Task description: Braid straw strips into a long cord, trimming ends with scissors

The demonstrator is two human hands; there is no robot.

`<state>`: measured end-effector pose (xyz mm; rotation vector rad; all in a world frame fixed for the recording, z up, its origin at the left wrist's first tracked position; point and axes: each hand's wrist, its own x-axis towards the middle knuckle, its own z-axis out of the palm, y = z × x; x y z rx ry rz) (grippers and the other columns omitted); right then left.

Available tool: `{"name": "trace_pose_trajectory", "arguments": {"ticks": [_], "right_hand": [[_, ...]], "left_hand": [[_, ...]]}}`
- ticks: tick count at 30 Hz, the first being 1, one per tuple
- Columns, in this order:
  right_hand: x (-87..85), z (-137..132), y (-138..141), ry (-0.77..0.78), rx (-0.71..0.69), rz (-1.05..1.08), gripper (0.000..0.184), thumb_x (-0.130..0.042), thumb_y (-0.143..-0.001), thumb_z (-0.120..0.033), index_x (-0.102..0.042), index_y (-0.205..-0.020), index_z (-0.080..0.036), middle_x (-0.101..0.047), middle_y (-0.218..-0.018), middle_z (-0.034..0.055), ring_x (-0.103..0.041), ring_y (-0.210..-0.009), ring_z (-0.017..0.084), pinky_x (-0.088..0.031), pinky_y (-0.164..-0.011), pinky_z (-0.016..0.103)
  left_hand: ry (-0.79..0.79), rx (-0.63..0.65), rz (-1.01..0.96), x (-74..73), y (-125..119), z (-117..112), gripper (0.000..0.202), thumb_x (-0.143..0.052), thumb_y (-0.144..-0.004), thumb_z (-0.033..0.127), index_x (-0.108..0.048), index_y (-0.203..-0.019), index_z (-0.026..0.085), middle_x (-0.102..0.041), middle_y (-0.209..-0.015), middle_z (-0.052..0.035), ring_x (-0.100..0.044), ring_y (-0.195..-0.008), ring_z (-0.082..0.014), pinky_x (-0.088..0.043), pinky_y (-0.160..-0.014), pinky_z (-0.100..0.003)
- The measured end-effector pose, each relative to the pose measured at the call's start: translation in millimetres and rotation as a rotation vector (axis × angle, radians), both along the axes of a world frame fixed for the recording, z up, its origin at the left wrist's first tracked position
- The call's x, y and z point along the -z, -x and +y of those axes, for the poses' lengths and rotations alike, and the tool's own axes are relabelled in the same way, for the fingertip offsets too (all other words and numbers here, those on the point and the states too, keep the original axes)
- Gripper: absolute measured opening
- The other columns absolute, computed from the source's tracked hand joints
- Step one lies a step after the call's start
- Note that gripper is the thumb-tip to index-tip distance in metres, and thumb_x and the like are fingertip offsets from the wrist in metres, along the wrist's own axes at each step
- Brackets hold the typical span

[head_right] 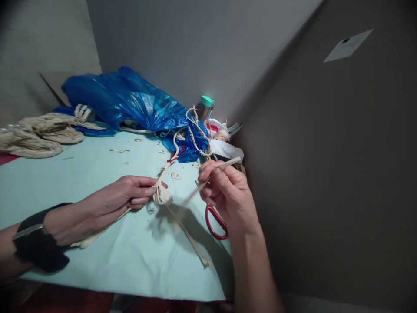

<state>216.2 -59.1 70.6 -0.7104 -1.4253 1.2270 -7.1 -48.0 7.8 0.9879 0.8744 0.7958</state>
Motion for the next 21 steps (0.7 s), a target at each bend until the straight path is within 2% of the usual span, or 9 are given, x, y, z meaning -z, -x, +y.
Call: {"name": "trace_pose_trajectory", "arguments": {"ticks": [1,3,5,8,11,16,21], "right_hand": [[-0.5,-1.6,0.8,0.043,-0.006,-0.005,0.013,-0.067,-0.086,-0.037,-0.067,-0.084,-0.024,-0.046,-0.073,-0.0015,-0.031,-0.052,0.008,-0.024,-0.041,0.019],[2.1,-2.4,5.1,0.126,-0.002,-0.112,0.010,-0.068,-0.085,-0.031,-0.062,-0.090,-0.024,-0.043,-0.067,-0.0040,-0.030,-0.050,0.008,-0.022,-0.042,0.019],[9.4,-0.6,12.4,0.168,-0.008,-0.338,0.014,-0.067,-0.086,-0.030,-0.057,-0.082,-0.021,-0.042,-0.065,-0.0049,-0.031,-0.051,0.007,-0.024,-0.045,0.020],[22.4,2.0,26.0,0.065,-0.007,-0.715,0.033,-0.057,-0.091,-0.034,-0.048,-0.065,-0.017,-0.038,-0.059,-0.0047,-0.032,-0.054,0.008,-0.023,-0.049,0.022],[28.8,-0.5,37.8,-0.055,0.034,-0.974,0.036,-0.050,-0.094,-0.031,-0.046,-0.062,-0.017,-0.040,-0.056,-0.0041,-0.033,-0.055,0.008,-0.022,-0.052,0.025],[32.3,-5.5,48.0,-0.030,0.135,-1.159,0.032,-0.049,-0.091,-0.027,-0.048,-0.061,-0.017,-0.043,-0.054,-0.0027,-0.032,-0.054,0.009,-0.018,-0.054,0.028],[35.7,-6.1,51.4,-0.045,0.153,-1.183,0.034,-0.047,-0.090,-0.026,-0.046,-0.058,-0.016,-0.040,-0.053,-0.0024,-0.029,-0.054,0.010,-0.017,-0.054,0.028]], "left_hand": [[-0.004,0.007,-0.001,0.6,0.3,0.0,0.008,-0.065,-0.072,0.017,-0.067,-0.079,0.014,-0.057,-0.078,-0.0035,-0.030,-0.055,-0.0077,-0.017,-0.050,-0.027],[-0.017,0.029,-0.008,1.8,0.7,0.0,0.010,-0.063,-0.072,0.016,-0.068,-0.081,0.014,-0.055,-0.076,-0.0025,-0.030,-0.056,-0.0084,-0.018,-0.051,-0.027],[-0.036,0.041,-0.012,3.0,1.1,0.2,0.011,-0.061,-0.073,0.014,-0.068,-0.082,0.015,-0.051,-0.073,-0.0004,-0.027,-0.057,-0.0087,-0.017,-0.052,-0.027],[-0.056,0.023,-0.017,5.3,1.5,0.3,0.008,-0.060,-0.076,0.017,-0.066,-0.082,0.015,-0.046,-0.069,0.0014,-0.024,-0.056,-0.0091,-0.014,-0.052,-0.028],[-0.079,0.015,-0.023,7.3,1.6,-0.3,0.007,-0.061,-0.080,0.021,-0.064,-0.080,0.015,-0.041,-0.066,0.0031,-0.023,-0.056,-0.0092,-0.012,-0.052,-0.029],[-0.133,0.018,0.038,7.2,-0.2,-2.9,0.015,-0.058,-0.086,0.026,-0.067,-0.083,0.015,-0.037,-0.060,0.0051,-0.021,-0.054,-0.0093,-0.013,-0.052,-0.029],[-0.102,-0.003,0.065,6.2,-2.4,-2.7,0.021,-0.062,-0.085,0.032,-0.070,-0.092,0.013,-0.038,-0.061,0.0047,-0.023,-0.054,-0.0081,-0.013,-0.052,-0.028]]}}
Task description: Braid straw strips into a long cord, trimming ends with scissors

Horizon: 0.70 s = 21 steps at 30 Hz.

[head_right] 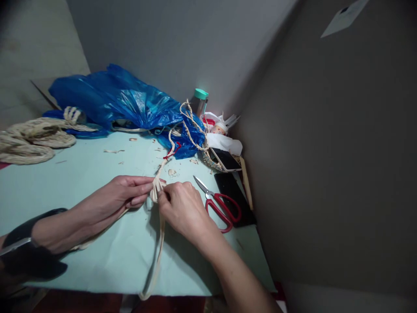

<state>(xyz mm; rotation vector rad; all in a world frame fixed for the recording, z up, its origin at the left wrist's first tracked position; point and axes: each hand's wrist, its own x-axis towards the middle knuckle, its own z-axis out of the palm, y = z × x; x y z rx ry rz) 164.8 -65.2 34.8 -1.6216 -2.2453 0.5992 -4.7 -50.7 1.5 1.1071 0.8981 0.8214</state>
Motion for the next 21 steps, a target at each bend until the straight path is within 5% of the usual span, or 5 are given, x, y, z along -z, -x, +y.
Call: {"name": "trace_pose_trajectory", "arguments": {"ticks": [13,18,21], "right_hand": [[-7.7,-2.8,-2.8,0.012,-0.176,-0.038,0.024,-0.050,-0.090,-0.025,-0.058,-0.069,-0.017,-0.055,-0.059,-0.0010,-0.034,-0.053,0.009,-0.023,-0.054,0.025],[-13.6,6.0,-16.7,-0.091,-0.017,0.080,0.026,-0.051,-0.094,-0.040,-0.064,-0.098,-0.017,-0.065,-0.083,0.0040,-0.051,-0.070,0.014,-0.032,-0.063,0.024],[-5.9,9.0,-15.8,0.022,-0.117,0.106,0.027,-0.044,-0.098,-0.035,-0.062,-0.088,-0.017,-0.060,-0.074,0.0010,-0.049,-0.067,0.013,-0.031,-0.062,0.024]], "left_hand": [[0.098,-0.051,-0.037,-3.6,1.4,0.4,0.010,-0.070,-0.075,0.021,-0.068,-0.080,0.013,-0.052,-0.070,0.0009,-0.038,-0.058,-0.0071,-0.024,-0.054,-0.023],[0.125,-0.061,-0.048,-7.2,1.0,0.9,0.007,-0.070,-0.074,0.021,-0.068,-0.078,0.015,-0.053,-0.069,0.0017,-0.041,-0.059,-0.0082,-0.027,-0.056,-0.022],[0.146,-0.077,-0.037,-8.4,1.0,0.8,0.015,-0.073,-0.070,0.020,-0.072,-0.084,0.015,-0.058,-0.071,0.0004,-0.043,-0.060,-0.0089,-0.028,-0.057,-0.023]]}}
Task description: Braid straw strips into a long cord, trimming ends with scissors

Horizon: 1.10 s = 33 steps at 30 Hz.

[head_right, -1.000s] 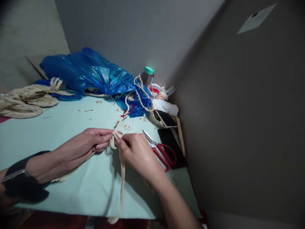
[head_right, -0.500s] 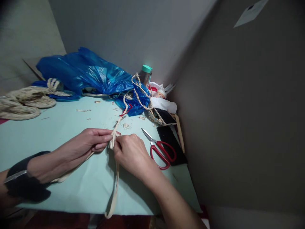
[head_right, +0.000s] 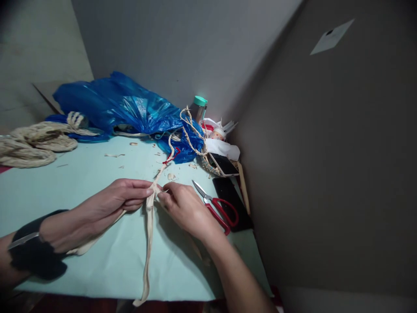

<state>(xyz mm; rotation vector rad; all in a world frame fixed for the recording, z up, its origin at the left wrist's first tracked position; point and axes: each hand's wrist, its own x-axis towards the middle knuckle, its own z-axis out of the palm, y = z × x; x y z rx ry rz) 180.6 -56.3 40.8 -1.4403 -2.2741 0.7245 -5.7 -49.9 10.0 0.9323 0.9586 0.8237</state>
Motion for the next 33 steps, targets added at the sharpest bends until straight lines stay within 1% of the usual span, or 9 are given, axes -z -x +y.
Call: {"name": "trace_pose_trajectory", "arguments": {"ticks": [3,8,12,16,18,21,26,30,33], "right_hand": [[5.0,-1.4,4.6,0.012,-0.025,-0.005,0.031,-0.044,-0.098,-0.031,-0.054,-0.073,-0.017,-0.052,-0.066,-0.0024,-0.043,-0.062,0.011,-0.028,-0.058,0.024],[1.7,-3.2,6.1,0.067,-0.029,0.057,0.027,-0.047,-0.098,-0.034,-0.053,-0.077,-0.017,-0.054,-0.070,-0.0022,-0.045,-0.065,0.011,-0.030,-0.060,0.023],[-1.8,-4.5,5.9,0.015,0.002,-0.023,0.027,-0.045,-0.096,-0.028,-0.051,-0.072,-0.017,-0.052,-0.066,-0.0025,-0.042,-0.062,0.011,-0.026,-0.058,0.024],[-0.9,-14.4,16.7,-0.112,0.086,-0.082,0.028,-0.044,-0.095,-0.027,-0.050,-0.069,-0.018,-0.048,-0.059,-0.0027,-0.035,-0.055,0.010,-0.021,-0.054,0.026],[3.1,-20.4,25.1,-0.158,0.094,-0.084,0.026,-0.043,-0.094,-0.027,-0.050,-0.070,-0.018,-0.049,-0.058,-0.0024,-0.033,-0.051,0.010,-0.020,-0.053,0.027],[12.1,-26.5,35.6,-0.223,0.072,-0.119,0.023,-0.040,-0.095,-0.025,-0.054,-0.079,-0.017,-0.058,-0.065,0.0013,-0.041,-0.053,0.012,-0.023,-0.054,0.028],[24.4,-27.1,41.5,-0.313,-0.027,-0.295,0.018,-0.040,-0.094,-0.018,-0.058,-0.093,-0.015,-0.067,-0.080,0.0067,-0.057,-0.063,0.018,-0.026,-0.056,0.030],[28.6,-26.9,43.7,-0.438,-0.080,-0.494,0.018,-0.043,-0.089,-0.007,-0.058,-0.094,-0.014,-0.067,-0.079,0.0084,-0.060,-0.066,0.021,-0.027,-0.056,0.031],[24.8,-29.0,43.0,-0.483,-0.123,-0.516,0.019,-0.045,-0.087,-0.008,-0.059,-0.099,-0.012,-0.067,-0.079,0.0099,-0.060,-0.065,0.021,-0.030,-0.056,0.031]], "left_hand": [[0.007,-0.015,0.007,-0.1,1.1,-0.3,0.019,-0.076,-0.068,0.021,-0.073,-0.086,0.016,-0.064,-0.076,-0.0026,-0.052,-0.068,-0.0127,-0.034,-0.062,-0.024],[-0.010,-0.005,-0.014,1.0,2.4,0.0,0.020,-0.075,-0.070,0.023,-0.075,-0.088,0.016,-0.069,-0.081,-0.0053,-0.055,-0.073,-0.0147,-0.037,-0.065,-0.025],[-0.052,0.020,0.041,2.6,0.9,0.4,0.019,-0.075,-0.068,0.025,-0.074,-0.084,0.015,-0.063,-0.070,-0.0011,-0.047,-0.061,-0.0101,-0.030,-0.057,-0.023],[-0.154,-0.004,0.186,5.0,-2.9,0.5,0.016,-0.071,-0.069,0.030,-0.072,-0.071,0.013,-0.043,-0.050,0.0062,-0.024,-0.048,-0.0070,-0.014,-0.049,-0.025],[-0.188,-0.051,0.242,6.4,-5.2,0.6,0.017,-0.069,-0.069,0.030,-0.072,-0.068,0.013,-0.046,-0.052,0.0047,-0.027,-0.050,-0.0077,-0.015,-0.049,-0.026],[-0.183,-0.080,0.218,9.4,-7.1,1.0,0.015,-0.067,-0.068,0.028,-0.072,-0.070,0.014,-0.058,-0.063,-0.0001,-0.037,-0.055,-0.0095,-0.023,-0.052,-0.025],[-0.101,-0.019,0.172,13.6,-3.3,1.4,0.014,-0.063,-0.070,0.026,-0.068,-0.068,0.014,-0.045,-0.053,0.0044,-0.030,-0.051,-0.0088,-0.018,-0.050,-0.025],[-0.187,0.093,-0.035,11.4,1.4,0.4,0.013,-0.063,-0.073,0.026,-0.064,-0.064,0.016,-0.052,-0.063,0.0021,-0.038,-0.059,-0.0114,-0.028,-0.056,-0.025],[-0.153,0.081,-0.054,7.8,3.1,0.1,0.018,-0.067,-0.075,0.031,-0.063,-0.064,0.017,-0.053,-0.064,0.0024,-0.039,-0.059,-0.0117,-0.029,-0.056,-0.025]]}}
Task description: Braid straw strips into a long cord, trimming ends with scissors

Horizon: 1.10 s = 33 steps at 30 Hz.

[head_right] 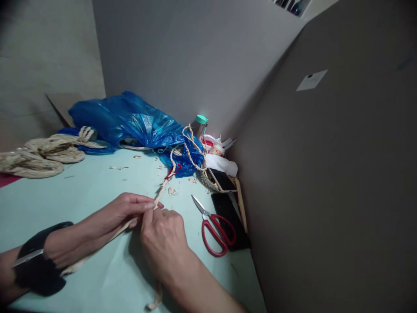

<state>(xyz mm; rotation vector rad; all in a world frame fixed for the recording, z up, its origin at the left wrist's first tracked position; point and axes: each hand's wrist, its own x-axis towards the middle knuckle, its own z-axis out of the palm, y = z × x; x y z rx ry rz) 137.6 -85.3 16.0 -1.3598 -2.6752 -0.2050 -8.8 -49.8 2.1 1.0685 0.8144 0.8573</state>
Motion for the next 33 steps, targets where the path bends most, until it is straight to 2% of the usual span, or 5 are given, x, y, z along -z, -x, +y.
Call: {"name": "trace_pose_trajectory", "arguments": {"ticks": [7,13,19,26,33], "right_hand": [[-26.0,12.7,-21.7,0.202,0.218,0.639,0.025,-0.049,-0.095,-0.038,-0.062,-0.091,-0.017,-0.068,-0.078,0.0052,-0.060,-0.070,0.016,-0.040,-0.066,0.025],[-5.9,30.2,-24.3,0.876,-0.007,0.948,0.023,-0.046,-0.098,-0.036,-0.056,-0.105,-0.017,-0.067,-0.084,0.0040,-0.061,-0.067,0.013,-0.045,-0.063,0.022],[-2.9,31.4,-28.3,0.732,-0.089,0.754,0.020,-0.043,-0.096,-0.016,-0.057,-0.111,-0.018,-0.065,-0.078,0.0008,-0.055,-0.067,0.012,-0.041,-0.065,0.021],[-15.4,21.0,-27.5,0.475,0.045,0.418,0.022,-0.043,-0.083,-0.004,-0.057,-0.093,-0.018,-0.050,-0.061,-0.0039,-0.038,-0.054,0.011,-0.024,-0.055,0.023],[-2.3,26.8,-17.4,0.503,0.053,0.685,0.029,-0.040,-0.092,-0.022,-0.044,-0.064,-0.018,-0.039,-0.059,-0.0049,-0.035,-0.058,0.010,-0.024,-0.056,0.023]], "left_hand": [[0.049,-0.038,0.044,-7.9,-1.3,0.5,0.019,-0.071,-0.074,0.029,-0.073,-0.083,0.013,-0.056,-0.066,0.0010,-0.032,-0.052,-0.0069,-0.018,-0.047,-0.022],[-0.059,-0.026,0.195,-8.7,-3.7,0.1,0.023,-0.066,-0.076,0.033,-0.074,-0.083,0.012,-0.064,-0.058,-0.0043,-0.039,-0.046,-0.0081,-0.021,-0.043,-0.022],[-0.231,-0.031,0.470,-3.3,-3.6,0.7,0.023,-0.054,-0.081,0.031,-0.069,-0.074,0.014,-0.061,-0.053,-0.0013,-0.046,-0.039,-0.0101,-0.032,-0.039,-0.022],[-0.486,-0.109,0.752,-15.6,-3.7,-13.5,0.028,-0.048,-0.087,0.026,-0.058,-0.111,0.017,-0.061,-0.049,0.0038,-0.052,-0.038,-0.0156,-0.037,-0.047,-0.027],[-0.721,-0.108,1.020,-21.2,-4.0,-18.3,0.021,-0.045,-0.085,0.015,-0.048,-0.104,0.021,-0.067,-0.070,-0.0029,-0.063,-0.070,-0.0244,-0.035,-0.065,-0.031]]}}
